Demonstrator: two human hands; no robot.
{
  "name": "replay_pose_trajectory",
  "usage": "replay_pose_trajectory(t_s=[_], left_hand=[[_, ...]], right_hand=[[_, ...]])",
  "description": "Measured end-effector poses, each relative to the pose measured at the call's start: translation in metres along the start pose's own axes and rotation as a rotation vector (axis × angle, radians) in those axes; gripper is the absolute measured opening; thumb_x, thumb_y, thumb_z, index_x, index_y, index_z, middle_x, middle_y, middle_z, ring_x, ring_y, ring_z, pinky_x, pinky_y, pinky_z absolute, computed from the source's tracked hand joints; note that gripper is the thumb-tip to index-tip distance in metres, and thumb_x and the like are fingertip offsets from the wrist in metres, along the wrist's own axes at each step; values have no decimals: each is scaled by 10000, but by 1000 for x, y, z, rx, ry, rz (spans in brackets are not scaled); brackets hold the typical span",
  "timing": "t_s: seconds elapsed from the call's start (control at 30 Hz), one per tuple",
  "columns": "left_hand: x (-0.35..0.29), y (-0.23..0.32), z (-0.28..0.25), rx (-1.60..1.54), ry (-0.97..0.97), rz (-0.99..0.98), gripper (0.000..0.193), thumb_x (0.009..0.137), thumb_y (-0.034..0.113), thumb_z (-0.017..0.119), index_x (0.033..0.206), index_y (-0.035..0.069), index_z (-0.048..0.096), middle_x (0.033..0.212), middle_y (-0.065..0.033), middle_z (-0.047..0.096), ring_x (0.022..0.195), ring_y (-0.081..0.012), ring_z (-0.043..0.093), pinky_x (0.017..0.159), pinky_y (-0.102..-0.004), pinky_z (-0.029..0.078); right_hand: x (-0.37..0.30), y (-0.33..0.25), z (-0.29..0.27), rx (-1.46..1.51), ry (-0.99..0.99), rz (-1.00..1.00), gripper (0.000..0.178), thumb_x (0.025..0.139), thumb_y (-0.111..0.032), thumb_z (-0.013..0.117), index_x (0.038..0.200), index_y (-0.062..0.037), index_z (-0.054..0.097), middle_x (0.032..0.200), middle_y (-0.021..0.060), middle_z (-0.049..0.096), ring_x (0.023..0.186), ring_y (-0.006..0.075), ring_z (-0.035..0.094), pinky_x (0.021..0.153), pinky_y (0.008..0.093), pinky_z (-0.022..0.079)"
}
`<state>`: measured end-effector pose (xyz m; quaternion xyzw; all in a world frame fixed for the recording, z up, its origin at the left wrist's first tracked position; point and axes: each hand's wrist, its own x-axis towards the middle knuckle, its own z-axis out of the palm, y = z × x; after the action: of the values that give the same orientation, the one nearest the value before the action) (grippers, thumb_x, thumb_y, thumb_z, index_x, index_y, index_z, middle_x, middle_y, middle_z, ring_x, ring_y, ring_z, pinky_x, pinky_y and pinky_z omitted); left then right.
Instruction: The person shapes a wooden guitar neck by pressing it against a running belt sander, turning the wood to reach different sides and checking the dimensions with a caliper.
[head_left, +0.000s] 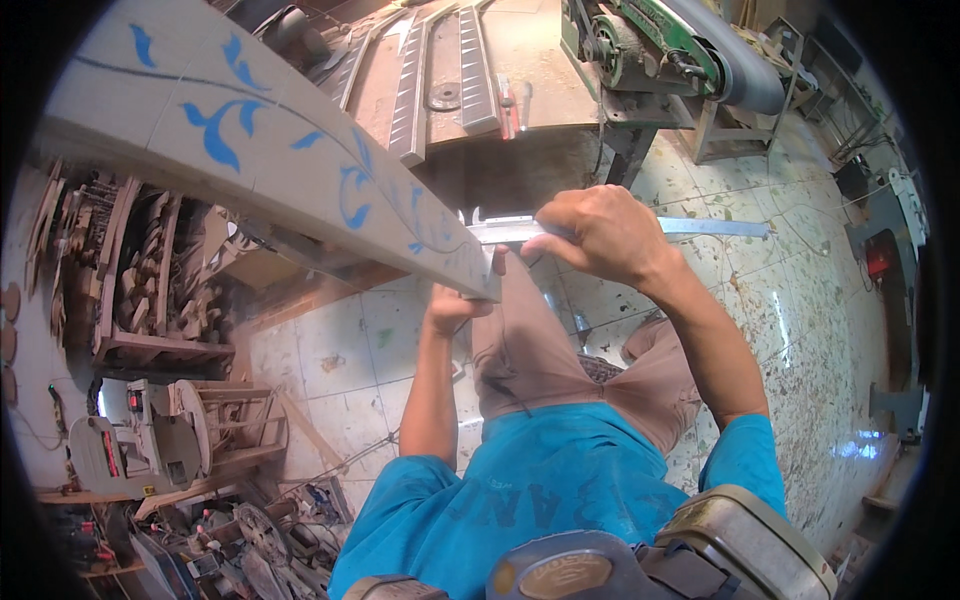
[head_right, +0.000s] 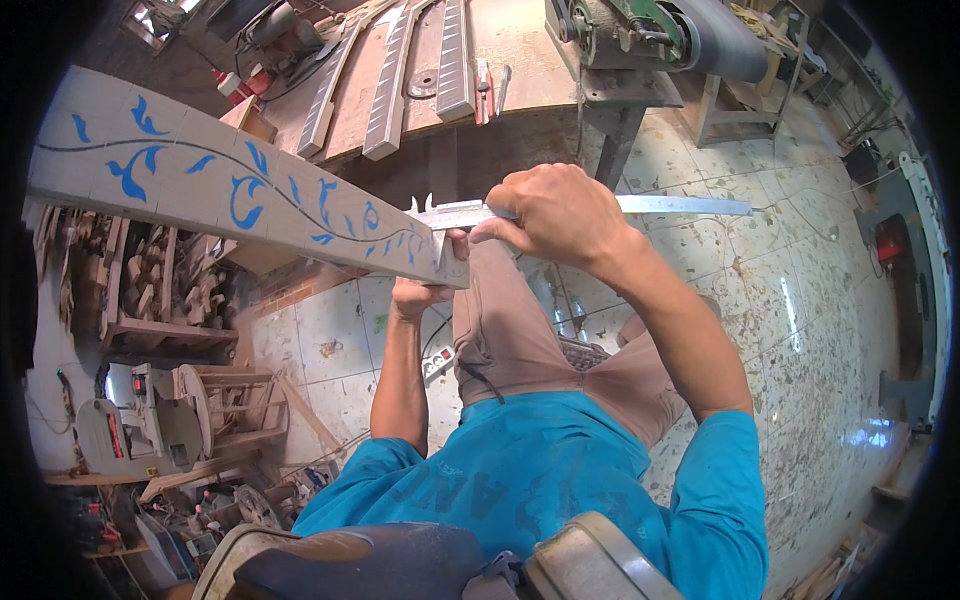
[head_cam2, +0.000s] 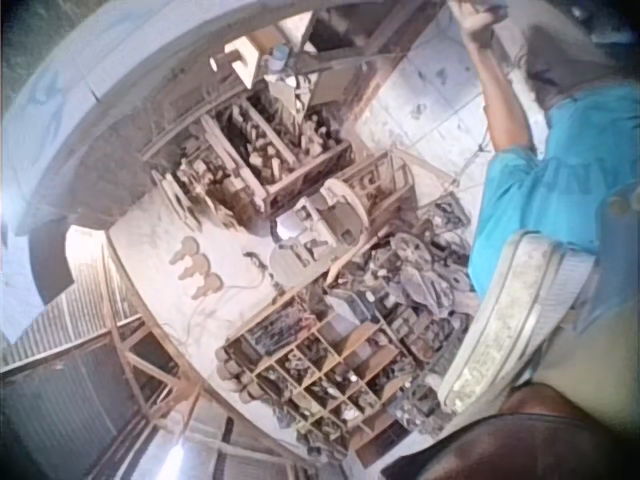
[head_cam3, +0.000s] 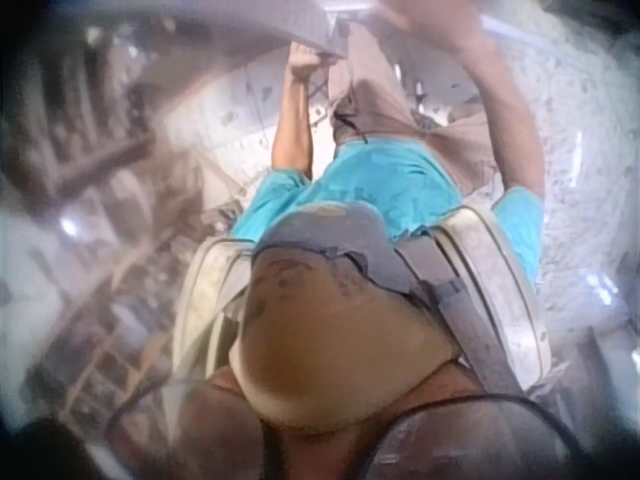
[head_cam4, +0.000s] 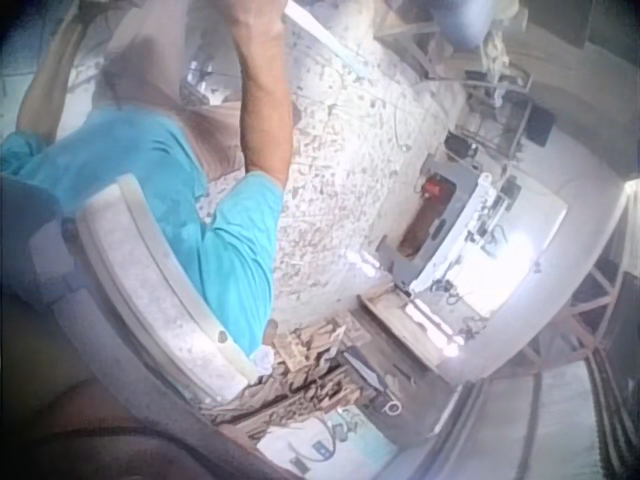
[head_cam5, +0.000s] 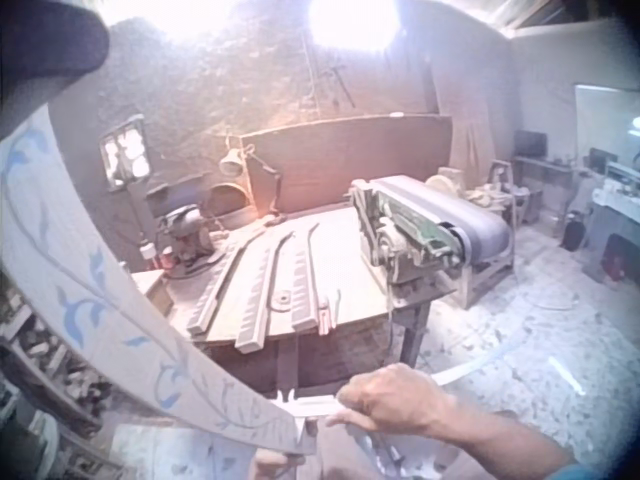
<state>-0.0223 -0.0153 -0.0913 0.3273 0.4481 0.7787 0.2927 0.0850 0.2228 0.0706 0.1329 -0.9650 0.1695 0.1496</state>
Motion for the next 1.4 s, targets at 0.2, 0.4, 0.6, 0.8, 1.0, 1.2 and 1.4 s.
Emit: replay_pose_trajectory(t_s=[0.2, 0.4, 0.6, 0.8, 1.0, 1.2, 1.4], left_hand=[[-1, -1, 0, -42, 6, 19, 721, 507, -7, 674, 1228, -32, 670, 1173, -103, 695, 1065, -198, 643, 902, -315, 496], [-6, -3, -4, -18, 48, -8, 760, 491, 6, 687, 1250, -16, 662, 1226, -124, 697, 1089, -218, 647, 921, -342, 503], [-7, 5, 1, 20, 76, -32, 868, 470, 26, 657, 1337, 1, 605, 1259, -119, 675, 1161, -236, 622, 977, -360, 495], [1, 17, 18, 47, 123, -56, 883, 390, 106, 648, 1264, -18, 637, 1094, -107, 678, 998, -211, 613, 854, -333, 477], [-1, 6, 12, 44, 111, -84, 853, 399, 119, 647, 1239, -27, 649, 1087, -97, 674, 987, -199, 612, 825, -325, 482], [2, 2, 7, 17, 35, -47, 830, 436, 82, 641, 1260, -21, 653, 1138, -104, 690, 1034, -207, 629, 853, -323, 493], [1, -2, 11, -21, 68, -11, 815, 451, 51, 646, 1264, -13, 647, 1191, -122, 702, 1063, -223, 641, 888, -334, 505]], right_hand=[[-3, -3, 3, 15, 69, -23, 423, 899, -474, 730, 804, -62, 711, 754, 101, 693, 698, 336, 699, 601, 437, 553], [-7, -2, 3, 27, 56, -23, 386, 901, -460, 732, 903, -74, 724, 743, 97, 691, 698, 326, 705, 603, 432, 550], [-2, -6, -1, 202, -73, -61, 566, 902, -300, 751, 1448, -279, 604, 794, 103, 662, 679, 307, 649, 631, 435, 516], [0, 4, -2, 174, -222, -133, 543, 924, -250, 727, 1442, -365, 610, 824, 136, 663, 807, 313, 661, 756, 465, 546], [-1, 4, 1, 407, -124, -39, 398, 895, -162, 756, 1287, -142, 691, 878, 167, 699, 876, 393, 680, 780, 518, 529], [0, 9, -2, 309, -125, -84, 431, 895, -121, 729, 1312, -53, 643, 998, 159, 757, 925, 391, 716, 790, 473, 554], [0, 5, -10, 285, -210, -30, 411, 911, -165, 717, 1301, -43, 668, 965, 146, 769, 909, 363, 731, 817, 447, 568]])
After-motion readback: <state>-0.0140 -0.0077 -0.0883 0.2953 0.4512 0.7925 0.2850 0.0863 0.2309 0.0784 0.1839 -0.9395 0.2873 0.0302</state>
